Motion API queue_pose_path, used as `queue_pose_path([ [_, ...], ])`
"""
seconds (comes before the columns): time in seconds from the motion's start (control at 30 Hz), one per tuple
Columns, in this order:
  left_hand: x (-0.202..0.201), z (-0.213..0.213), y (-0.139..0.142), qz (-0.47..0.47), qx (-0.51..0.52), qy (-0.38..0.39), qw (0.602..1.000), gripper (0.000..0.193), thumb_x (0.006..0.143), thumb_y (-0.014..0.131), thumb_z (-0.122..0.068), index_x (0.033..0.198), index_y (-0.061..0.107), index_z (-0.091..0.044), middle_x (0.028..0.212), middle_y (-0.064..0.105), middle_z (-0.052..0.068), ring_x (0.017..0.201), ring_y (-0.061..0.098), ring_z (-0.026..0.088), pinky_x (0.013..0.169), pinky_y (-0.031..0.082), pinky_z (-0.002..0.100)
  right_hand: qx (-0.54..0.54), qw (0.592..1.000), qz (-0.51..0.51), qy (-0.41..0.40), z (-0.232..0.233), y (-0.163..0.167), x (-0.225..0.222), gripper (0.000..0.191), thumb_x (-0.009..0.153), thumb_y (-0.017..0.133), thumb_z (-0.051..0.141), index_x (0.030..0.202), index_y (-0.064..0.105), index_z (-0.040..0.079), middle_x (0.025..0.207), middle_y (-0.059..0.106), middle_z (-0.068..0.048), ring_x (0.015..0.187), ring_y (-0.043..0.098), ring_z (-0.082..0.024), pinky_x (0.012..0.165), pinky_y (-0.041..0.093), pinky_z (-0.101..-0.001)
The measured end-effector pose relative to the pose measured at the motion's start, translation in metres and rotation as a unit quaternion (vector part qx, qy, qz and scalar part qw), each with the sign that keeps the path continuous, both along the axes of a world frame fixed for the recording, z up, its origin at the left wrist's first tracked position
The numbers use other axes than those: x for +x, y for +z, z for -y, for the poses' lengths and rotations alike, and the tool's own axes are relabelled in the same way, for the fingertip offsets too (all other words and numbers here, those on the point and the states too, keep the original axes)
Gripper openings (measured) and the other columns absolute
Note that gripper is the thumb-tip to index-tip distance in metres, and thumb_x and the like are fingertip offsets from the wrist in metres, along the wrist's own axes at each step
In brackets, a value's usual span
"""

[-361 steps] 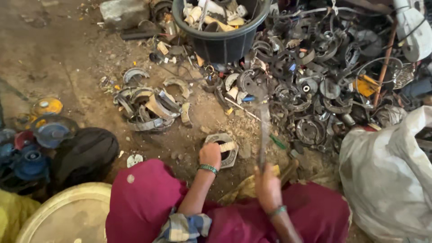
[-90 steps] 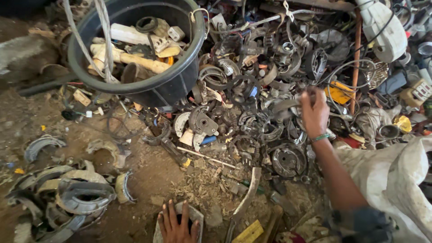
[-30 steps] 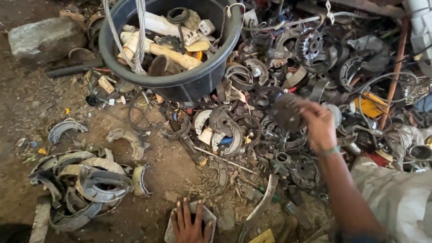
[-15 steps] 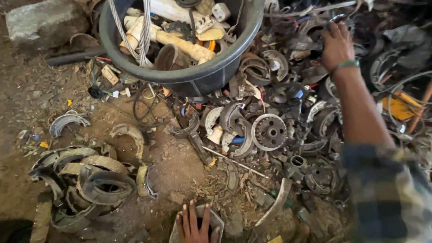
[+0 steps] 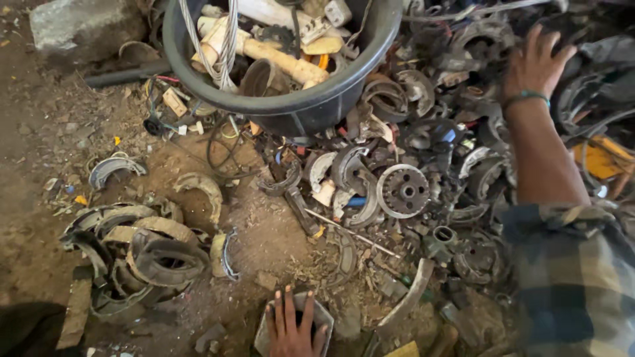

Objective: The person sits on the ground in a scrap yard and repeatedly strikes a metal part resting on the floor with a hammer, repositioning it between blows. Later they pick up a different perforated metal disc from the scrap pile and continue hammering it.

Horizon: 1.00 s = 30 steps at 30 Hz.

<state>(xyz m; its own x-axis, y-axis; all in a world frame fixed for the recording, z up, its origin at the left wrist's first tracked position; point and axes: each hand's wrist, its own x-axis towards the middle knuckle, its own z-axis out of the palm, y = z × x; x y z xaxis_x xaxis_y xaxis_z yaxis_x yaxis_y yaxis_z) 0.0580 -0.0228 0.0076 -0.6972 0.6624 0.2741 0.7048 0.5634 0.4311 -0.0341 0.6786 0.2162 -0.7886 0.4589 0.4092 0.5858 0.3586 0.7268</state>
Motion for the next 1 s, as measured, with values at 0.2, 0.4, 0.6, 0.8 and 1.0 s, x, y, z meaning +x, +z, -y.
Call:
queue_pose_path([
  [0.2,-0.005,-0.007,-0.007,-0.031,0.027,0.002,0.999,0.077,0.085,0.057,-0.062,0.149,0.046,-0.021,0.152,0.037,0.031,0.140,0.034,0.052,0.110,0.025,0.069,-0.222,0.973,-0.050,-0.029,0.003,0.001,0.102,0.032,0.107,0.055,0.023,0.136,0.064,0.014,0.139,0.062,-0.020,0.143,0.049,-0.043,0.119,0.024,-0.0760],
  [0.4,-0.007,-0.010,-0.017,-0.048,0.063,0.013,0.997,0.075,0.086,0.054,-0.062,0.149,0.047,-0.022,0.154,0.036,0.030,0.142,0.034,0.052,0.113,0.024,0.070,-0.360,0.857,-0.369,-0.011,0.080,-0.022,0.165,0.026,0.109,0.064,0.025,0.126,0.062,0.005,0.116,0.073,-0.022,0.108,0.067,-0.044,0.093,0.050,-0.0552],
  [0.6,-0.005,-0.004,-0.027,-0.057,0.070,0.032,0.995,0.070,0.088,0.052,-0.062,0.148,0.049,-0.026,0.156,0.036,0.027,0.146,0.033,0.048,0.117,0.023,0.067,-0.624,0.619,-0.458,0.132,0.136,-0.003,0.178,0.025,0.108,0.064,0.027,0.120,0.067,0.005,0.109,0.070,-0.018,0.102,0.067,-0.043,0.088,0.055,-0.0429],
  [0.8,-0.002,0.003,-0.043,-0.012,-0.010,0.018,1.000,0.072,0.084,0.050,-0.065,0.145,0.048,-0.026,0.153,0.034,0.029,0.144,0.026,0.050,0.114,0.017,0.068,-0.329,0.859,-0.386,0.076,0.038,-0.011,0.158,0.058,0.095,0.072,0.030,0.135,0.050,-0.005,0.120,0.064,-0.031,0.107,0.063,-0.044,0.094,0.050,-0.0499],
  [1.0,0.000,0.007,-0.043,-0.004,-0.019,0.019,1.000,0.074,0.080,0.054,-0.064,0.145,0.050,-0.027,0.151,0.036,0.030,0.141,0.030,0.051,0.113,0.020,0.069,-0.399,0.859,-0.312,-0.069,-0.028,-0.014,0.153,0.092,0.082,0.082,0.038,0.150,0.037,-0.007,0.132,0.055,-0.038,0.119,0.055,-0.053,0.100,0.046,-0.0556],
])
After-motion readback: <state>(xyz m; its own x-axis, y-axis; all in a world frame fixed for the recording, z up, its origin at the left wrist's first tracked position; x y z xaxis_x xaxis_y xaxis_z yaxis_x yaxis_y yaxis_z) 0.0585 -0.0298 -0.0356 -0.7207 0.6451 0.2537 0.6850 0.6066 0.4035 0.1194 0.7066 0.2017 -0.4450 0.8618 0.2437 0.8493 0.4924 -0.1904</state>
